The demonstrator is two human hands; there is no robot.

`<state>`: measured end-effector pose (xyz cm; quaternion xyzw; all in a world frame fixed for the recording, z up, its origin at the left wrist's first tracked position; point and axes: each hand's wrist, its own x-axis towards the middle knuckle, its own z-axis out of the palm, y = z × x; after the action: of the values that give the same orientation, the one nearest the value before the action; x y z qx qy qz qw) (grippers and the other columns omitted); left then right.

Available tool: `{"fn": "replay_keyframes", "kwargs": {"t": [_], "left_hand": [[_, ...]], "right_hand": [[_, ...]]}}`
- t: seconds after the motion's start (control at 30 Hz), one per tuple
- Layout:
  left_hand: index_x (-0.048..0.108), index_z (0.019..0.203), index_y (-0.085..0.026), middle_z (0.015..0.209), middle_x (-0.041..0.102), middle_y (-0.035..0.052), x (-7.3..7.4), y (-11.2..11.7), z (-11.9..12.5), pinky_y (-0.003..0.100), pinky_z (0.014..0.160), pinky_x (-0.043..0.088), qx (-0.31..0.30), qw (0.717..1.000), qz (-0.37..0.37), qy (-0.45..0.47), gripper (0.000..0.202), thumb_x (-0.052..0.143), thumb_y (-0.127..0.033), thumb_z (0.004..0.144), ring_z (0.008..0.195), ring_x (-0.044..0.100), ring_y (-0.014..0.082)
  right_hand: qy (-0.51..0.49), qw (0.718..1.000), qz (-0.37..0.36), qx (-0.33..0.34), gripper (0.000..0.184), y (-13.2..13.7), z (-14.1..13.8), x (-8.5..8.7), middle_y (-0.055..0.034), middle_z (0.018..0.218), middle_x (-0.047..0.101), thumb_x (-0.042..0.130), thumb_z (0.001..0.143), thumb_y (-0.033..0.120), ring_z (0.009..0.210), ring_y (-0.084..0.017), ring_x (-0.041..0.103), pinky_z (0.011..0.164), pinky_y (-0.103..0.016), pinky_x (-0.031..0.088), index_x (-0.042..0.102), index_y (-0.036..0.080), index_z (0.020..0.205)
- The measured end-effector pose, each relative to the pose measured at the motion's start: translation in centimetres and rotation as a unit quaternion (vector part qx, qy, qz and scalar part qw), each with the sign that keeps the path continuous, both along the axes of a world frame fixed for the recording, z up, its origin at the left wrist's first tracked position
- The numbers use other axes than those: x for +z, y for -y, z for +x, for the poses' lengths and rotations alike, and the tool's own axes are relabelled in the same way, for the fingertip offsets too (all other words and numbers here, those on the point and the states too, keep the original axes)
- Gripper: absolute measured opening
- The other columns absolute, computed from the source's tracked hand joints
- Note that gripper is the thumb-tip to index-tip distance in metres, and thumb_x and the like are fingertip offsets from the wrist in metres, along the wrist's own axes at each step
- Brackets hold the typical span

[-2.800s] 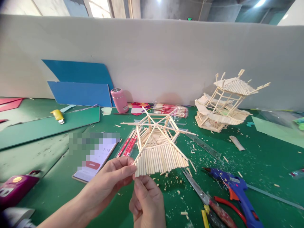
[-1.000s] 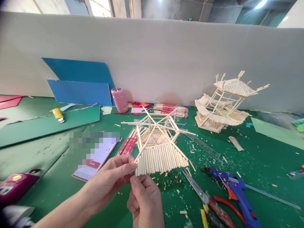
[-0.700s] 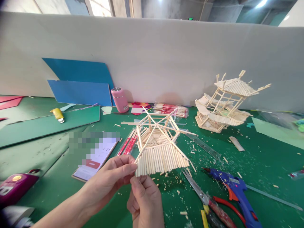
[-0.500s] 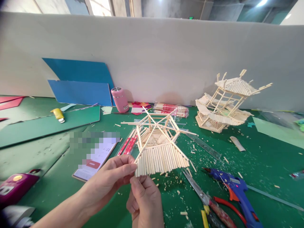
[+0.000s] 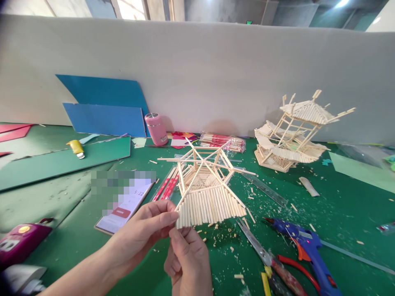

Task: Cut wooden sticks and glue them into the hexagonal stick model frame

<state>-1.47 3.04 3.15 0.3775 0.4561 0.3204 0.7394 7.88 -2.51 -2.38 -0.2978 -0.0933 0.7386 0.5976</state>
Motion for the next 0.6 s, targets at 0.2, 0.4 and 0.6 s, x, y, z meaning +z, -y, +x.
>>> {"fn": "replay_keyframes", "kwargs": {"t": [0.2, 0.4, 0.6], "left_hand": [[0.054, 0.058, -0.016, 0.052, 0.046, -0.004, 0.18, 0.04, 0.06, 0.024, 0.054, 0.028, 0.004, 1.0, 0.001, -0.004, 0.018, 0.063, -0.027, 0.069, 0.051, 0.036, 0.0095], [0.054, 0.059, -0.016, 0.053, 0.048, -0.0031, -0.01, 0.01, -0.08, 0.025, 0.055, 0.03, 0.0, 1.0, 0.003, -0.003, 0.018, 0.063, -0.028, 0.069, 0.052, 0.038, 0.0097], [0.053, 0.06, -0.016, 0.055, 0.05, -0.0024, -0.03, -0.04, -0.11, 0.024, 0.055, 0.03, -0.003, 1.0, 0.005, -0.004, 0.018, 0.062, -0.028, 0.071, 0.053, 0.039, 0.0094]], "right_hand": [[-0.005, 1.0, -0.011, -0.016, 0.02, 0.0, 0.03, 0.23, 0.0092, 0.044, 0.034, 0.072, 0.068, 0.033, 0.039, -0.003, 0.022, 0.038, -0.017, 0.018, 0.059, 0.018, 0.063], [-0.012, 1.0, -0.006, -0.016, 0.019, -0.13, -0.02, 0.05, 0.0093, 0.043, 0.034, 0.072, 0.068, 0.031, 0.038, -0.003, 0.022, 0.038, -0.016, 0.018, 0.06, 0.018, 0.062], [-0.005, 1.0, -0.004, -0.015, 0.021, 0.0, 0.03, 0.0, 0.0095, 0.043, 0.033, 0.072, 0.068, 0.033, 0.038, -0.003, 0.021, 0.038, -0.016, 0.018, 0.059, 0.018, 0.062]]}}
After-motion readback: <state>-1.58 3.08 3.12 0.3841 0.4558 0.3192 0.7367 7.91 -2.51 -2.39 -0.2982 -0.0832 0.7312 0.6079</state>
